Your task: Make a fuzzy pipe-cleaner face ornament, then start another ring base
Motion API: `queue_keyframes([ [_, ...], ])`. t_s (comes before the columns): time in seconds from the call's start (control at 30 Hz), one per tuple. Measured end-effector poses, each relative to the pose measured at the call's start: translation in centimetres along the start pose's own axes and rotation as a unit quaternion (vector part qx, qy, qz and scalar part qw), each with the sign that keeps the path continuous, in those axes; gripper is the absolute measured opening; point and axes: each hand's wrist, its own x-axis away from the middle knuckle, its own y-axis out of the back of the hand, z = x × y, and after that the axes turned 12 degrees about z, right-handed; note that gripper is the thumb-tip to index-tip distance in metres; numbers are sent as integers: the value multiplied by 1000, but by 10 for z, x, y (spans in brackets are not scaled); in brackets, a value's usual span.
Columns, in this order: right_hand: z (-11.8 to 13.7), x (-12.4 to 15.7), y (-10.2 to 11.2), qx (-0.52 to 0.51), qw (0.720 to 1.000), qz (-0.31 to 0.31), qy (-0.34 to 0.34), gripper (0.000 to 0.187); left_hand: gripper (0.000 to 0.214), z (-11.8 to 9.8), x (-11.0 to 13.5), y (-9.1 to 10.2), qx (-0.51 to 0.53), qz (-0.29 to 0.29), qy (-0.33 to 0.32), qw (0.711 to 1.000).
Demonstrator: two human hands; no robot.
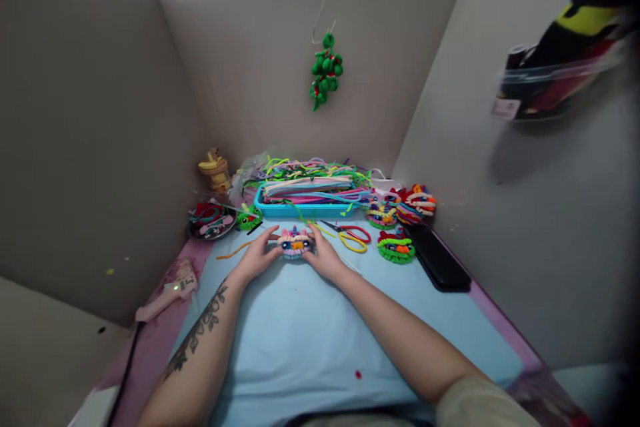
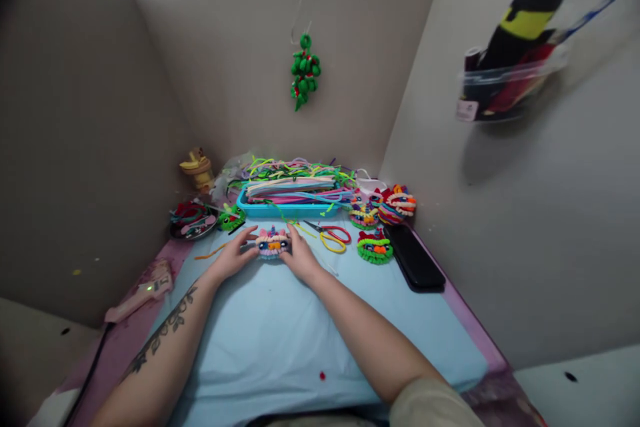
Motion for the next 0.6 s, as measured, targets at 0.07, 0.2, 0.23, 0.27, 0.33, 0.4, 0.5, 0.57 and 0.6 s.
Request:
queue_keyframes([
  [0.07, -2, 0, 1, -38, 999, -10, -5, 78, 58, -3, 0, -4, 41, -9, 7, 999],
  [0.2, -4, -3, 3, -102, 994, -27, -5, 74, 57, -9, 1, -11, 120, -45, 22, 992],
  [0.23, -5, -4, 3, -116, 993, -29, -1, 73, 58, -10, 1, -12, 139, -52, 24, 989],
  [0.27, -6, -5, 2, -129, 991, -31, 4, 72, 59, -11, 1, -12, 159, -56, 27, 985],
  [0.33, -9, -7, 2, -151, 988, -32, 14, 71, 60, -12, 0, -12, 197, -60, 37, 978],
  [0.4, -12, -7, 1, -169, 985, -31, 25, 72, 59, -12, -2, -12, 235, -62, 52, 969],
  [0.5, -15, -5, 0, -188, 981, -26, 41, 74, 57, -11, -6, -12, 290, -70, 78, 951],
  [0.57, -15, -3, 0, -197, 979, -23, 47, 74, 56, -11, -7, -12, 320, -76, 92, 940],
  [0.6, -16, -3, 0, -200, 978, -21, 49, 74, 56, -11, -8, -12, 333, -79, 99, 935],
])
